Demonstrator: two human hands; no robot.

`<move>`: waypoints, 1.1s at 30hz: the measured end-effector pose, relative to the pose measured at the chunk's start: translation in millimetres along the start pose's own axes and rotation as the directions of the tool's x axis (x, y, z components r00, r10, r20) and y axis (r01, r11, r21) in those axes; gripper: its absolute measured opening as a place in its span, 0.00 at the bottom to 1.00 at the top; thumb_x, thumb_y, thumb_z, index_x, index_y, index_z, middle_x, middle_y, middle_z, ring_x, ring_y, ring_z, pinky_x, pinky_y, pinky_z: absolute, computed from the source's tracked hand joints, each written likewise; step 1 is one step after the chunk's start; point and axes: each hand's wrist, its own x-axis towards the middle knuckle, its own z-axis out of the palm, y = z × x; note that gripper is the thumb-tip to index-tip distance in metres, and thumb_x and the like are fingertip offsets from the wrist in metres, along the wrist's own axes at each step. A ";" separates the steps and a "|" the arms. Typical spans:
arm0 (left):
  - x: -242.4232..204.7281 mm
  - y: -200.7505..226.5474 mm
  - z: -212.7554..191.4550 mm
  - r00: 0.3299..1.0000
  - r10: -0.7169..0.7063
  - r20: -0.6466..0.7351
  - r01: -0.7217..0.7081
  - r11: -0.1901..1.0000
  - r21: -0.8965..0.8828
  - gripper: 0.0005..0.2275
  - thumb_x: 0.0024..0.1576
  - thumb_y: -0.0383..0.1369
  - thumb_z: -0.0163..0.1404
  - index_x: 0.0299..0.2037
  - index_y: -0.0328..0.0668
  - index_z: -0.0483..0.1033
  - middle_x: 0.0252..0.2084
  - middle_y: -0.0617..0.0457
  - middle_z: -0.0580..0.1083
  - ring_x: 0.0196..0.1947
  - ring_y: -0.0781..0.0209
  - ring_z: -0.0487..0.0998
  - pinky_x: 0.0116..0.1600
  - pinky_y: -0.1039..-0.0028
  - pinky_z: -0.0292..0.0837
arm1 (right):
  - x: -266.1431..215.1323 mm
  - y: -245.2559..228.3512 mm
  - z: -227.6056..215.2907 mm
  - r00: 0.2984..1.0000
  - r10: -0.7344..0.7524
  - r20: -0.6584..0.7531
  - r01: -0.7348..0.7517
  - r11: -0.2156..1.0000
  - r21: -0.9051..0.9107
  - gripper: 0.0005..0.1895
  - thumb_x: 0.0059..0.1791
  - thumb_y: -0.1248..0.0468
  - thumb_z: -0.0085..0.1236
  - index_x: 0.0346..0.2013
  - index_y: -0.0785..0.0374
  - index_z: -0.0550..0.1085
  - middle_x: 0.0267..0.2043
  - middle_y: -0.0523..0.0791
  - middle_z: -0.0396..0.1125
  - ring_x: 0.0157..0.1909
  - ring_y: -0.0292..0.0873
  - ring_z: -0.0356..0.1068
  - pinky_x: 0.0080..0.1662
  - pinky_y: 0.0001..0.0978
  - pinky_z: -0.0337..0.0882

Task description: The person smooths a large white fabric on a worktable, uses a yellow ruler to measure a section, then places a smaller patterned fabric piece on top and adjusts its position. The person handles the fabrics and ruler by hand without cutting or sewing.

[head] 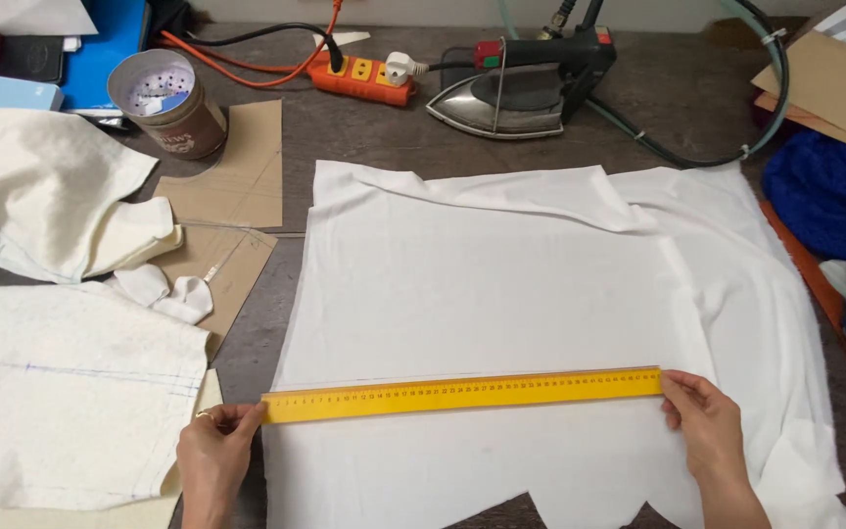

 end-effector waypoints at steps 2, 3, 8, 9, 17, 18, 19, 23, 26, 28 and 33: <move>3.9 -1.8 5.4 1.000 0.029 -0.006 -0.028 0.999 0.026 0.11 0.49 0.41 0.57 0.31 0.43 0.84 0.27 0.54 0.80 0.29 0.62 0.78 0.42 0.72 0.69 | -1.2 -3.7 0.9 1.000 0.004 0.000 -0.004 1.000 -0.014 0.10 0.49 0.66 0.58 0.41 0.70 0.74 0.30 0.49 0.64 0.28 0.40 0.59 0.27 0.27 0.57; 3.9 -0.7 7.3 1.000 0.017 0.001 -0.017 1.000 0.015 0.11 0.49 0.41 0.57 0.30 0.43 0.83 0.26 0.55 0.79 0.28 0.62 0.77 0.39 0.72 0.68 | 1.2 -0.3 0.6 1.000 0.010 -0.009 -0.010 1.000 -0.003 0.09 0.49 0.67 0.58 0.41 0.70 0.74 0.30 0.49 0.64 0.28 0.40 0.59 0.26 0.27 0.56; 2.6 2.1 10.7 1.000 0.006 0.016 -0.006 1.000 -0.003 0.10 0.49 0.41 0.57 0.27 0.44 0.82 0.23 0.58 0.76 0.24 0.65 0.73 0.35 0.74 0.66 | 5.4 4.6 -1.7 1.000 0.004 -0.019 -0.005 0.999 -0.040 0.09 0.50 0.66 0.57 0.41 0.69 0.74 0.29 0.49 0.62 0.29 0.40 0.59 0.26 0.27 0.56; 1.0 3.8 10.4 1.000 0.007 0.006 -0.007 1.000 0.016 0.10 0.49 0.41 0.56 0.28 0.44 0.82 0.24 0.58 0.77 0.25 0.65 0.74 0.35 0.73 0.66 | 7.4 7.2 -2.4 1.000 0.010 -0.018 -0.011 0.999 -0.032 0.09 0.50 0.65 0.57 0.41 0.69 0.74 0.29 0.48 0.62 0.29 0.39 0.58 0.26 0.26 0.55; -5.4 13.4 9.9 1.000 -0.014 -0.018 0.016 0.996 0.092 0.11 0.51 0.44 0.55 0.29 0.49 0.83 0.23 0.60 0.77 0.25 0.64 0.74 0.35 0.69 0.68 | -9.9 -19.1 5.3 0.996 0.080 -0.033 -0.081 0.995 -0.051 0.09 0.50 0.65 0.57 0.42 0.68 0.75 0.33 0.47 0.64 0.30 0.38 0.59 0.27 0.27 0.57; -4.8 12.7 10.3 1.000 -0.022 -0.015 0.024 0.996 0.085 0.11 0.51 0.44 0.55 0.29 0.49 0.83 0.23 0.60 0.77 0.25 0.64 0.74 0.34 0.69 0.67 | -11.7 -22.0 5.6 0.996 0.082 -0.029 -0.084 0.994 -0.074 0.10 0.51 0.65 0.56 0.43 0.68 0.75 0.32 0.48 0.64 0.30 0.39 0.58 0.28 0.27 0.58; -4.3 12.0 10.8 0.999 -0.030 -0.013 0.031 0.997 0.077 0.11 0.51 0.44 0.56 0.29 0.48 0.83 0.24 0.61 0.77 0.25 0.65 0.73 0.34 0.69 0.67 | -13.6 -24.9 6.0 0.996 0.085 -0.025 -0.087 0.992 -0.096 0.10 0.51 0.64 0.56 0.43 0.68 0.75 0.31 0.49 0.63 0.30 0.39 0.58 0.29 0.27 0.58; -3.7 11.8 11.4 0.999 -0.030 -0.022 0.032 0.996 0.087 0.11 0.50 0.45 0.55 0.28 0.49 0.82 0.23 0.61 0.77 0.25 0.64 0.74 0.35 0.69 0.66 | -2.9 -9.0 2.9 0.997 0.066 -0.030 -0.068 0.994 -0.088 0.09 0.51 0.65 0.56 0.42 0.67 0.76 0.30 0.48 0.64 0.30 0.38 0.58 0.27 0.26 0.57; -3.7 13.2 11.2 0.999 -0.047 -0.020 0.049 0.993 0.104 0.11 0.50 0.45 0.54 0.29 0.51 0.83 0.24 0.62 0.77 0.26 0.64 0.74 0.36 0.69 0.67 | -3.3 -8.6 1.8 0.998 0.056 -0.027 -0.058 0.995 -0.080 0.09 0.51 0.65 0.57 0.43 0.67 0.75 0.30 0.47 0.63 0.30 0.39 0.59 0.28 0.28 0.58; -3.7 12.9 11.7 0.999 -0.033 -0.027 0.036 0.993 0.112 0.11 0.50 0.45 0.55 0.29 0.51 0.82 0.23 0.61 0.76 0.25 0.63 0.74 0.35 0.69 0.66 | -4.5 -10.6 1.6 0.998 0.060 -0.015 -0.061 0.995 -0.080 0.10 0.51 0.65 0.55 0.44 0.68 0.75 0.30 0.48 0.63 0.30 0.39 0.59 0.29 0.28 0.59; 6.9 -3.4 19.1 0.999 0.008 -0.043 -0.003 0.992 0.122 0.10 0.50 0.45 0.55 0.29 0.51 0.83 0.23 0.60 0.76 0.25 0.63 0.75 0.35 0.69 0.67 | 12.8 13.9 -3.4 0.999 0.029 -0.019 -0.030 0.998 -0.050 0.09 0.50 0.64 0.57 0.42 0.66 0.76 0.29 0.46 0.63 0.29 0.37 0.59 0.26 0.26 0.56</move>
